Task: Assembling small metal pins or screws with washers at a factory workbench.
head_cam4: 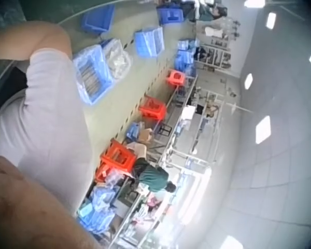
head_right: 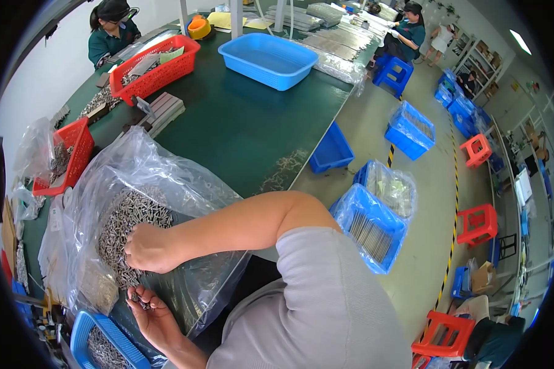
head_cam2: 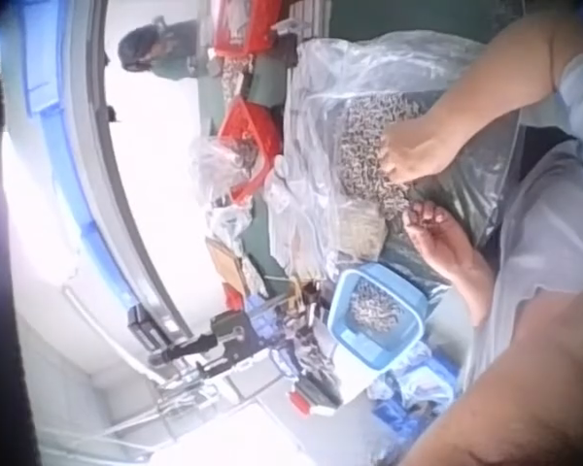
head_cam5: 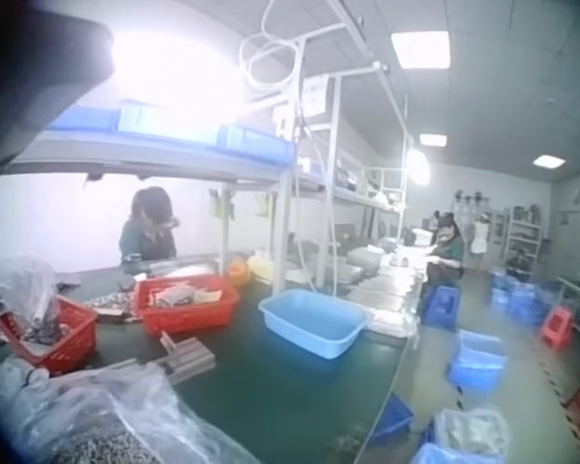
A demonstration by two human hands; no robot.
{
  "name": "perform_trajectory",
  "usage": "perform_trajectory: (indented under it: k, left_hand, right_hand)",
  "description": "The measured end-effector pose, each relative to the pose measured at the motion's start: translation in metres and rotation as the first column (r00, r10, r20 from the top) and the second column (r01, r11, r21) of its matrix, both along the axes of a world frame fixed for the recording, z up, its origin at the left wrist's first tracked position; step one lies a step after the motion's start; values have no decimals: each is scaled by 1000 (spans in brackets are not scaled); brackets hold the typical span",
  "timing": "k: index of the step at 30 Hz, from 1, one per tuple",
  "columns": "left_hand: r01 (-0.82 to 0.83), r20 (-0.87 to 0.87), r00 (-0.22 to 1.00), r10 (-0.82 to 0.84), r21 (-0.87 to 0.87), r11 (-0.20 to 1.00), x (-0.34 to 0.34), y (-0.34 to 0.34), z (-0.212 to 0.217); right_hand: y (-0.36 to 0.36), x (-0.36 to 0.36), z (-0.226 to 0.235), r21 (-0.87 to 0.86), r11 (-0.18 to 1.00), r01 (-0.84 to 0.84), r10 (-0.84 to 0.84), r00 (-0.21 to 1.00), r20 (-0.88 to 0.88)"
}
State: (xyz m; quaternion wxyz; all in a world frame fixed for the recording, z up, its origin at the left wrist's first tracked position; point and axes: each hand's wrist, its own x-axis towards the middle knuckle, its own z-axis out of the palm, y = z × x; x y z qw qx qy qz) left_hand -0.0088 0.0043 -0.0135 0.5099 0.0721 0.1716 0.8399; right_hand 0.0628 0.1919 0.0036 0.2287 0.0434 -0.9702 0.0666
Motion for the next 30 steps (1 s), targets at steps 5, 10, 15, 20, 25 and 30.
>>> perform_trajectory:
  k: [5, 10, 15, 20, 25, 30]
  left_hand:
    - [1, 8, 1000, -1, 4, 1000, 1, -2, 3]
    - [-71, -55, 996, 68, -47, 996, 5, -9, 4]
    - [-73, -89, 994, 60, -150, 986, 11, 4, 9]
    - [-53, -116, 992, 39, -119, 991, 8, 1, 9]
    - [-71, -112, 992, 55, -141, 988, 8, 0, 10]
    - [-38, -91, 995, 28, -113, 993, 7, -2, 8]
  right_hand:
    - [1, -3, 1, -302, 952, -55, 40, 998, -55]
    - [-7, -3, 22, -812, 574, -110, 167, 986, -16]
    - [-5, 6, 29, -949, 315, 17, 274, 955, 108]
    - [-14, 4, 38, -978, 191, 89, 349, 925, 153]
    - [-19, 1, 33, -995, 70, 69, 384, 919, 91]
    - [-19, 4, 37, -992, 84, 94, 392, 912, 119]
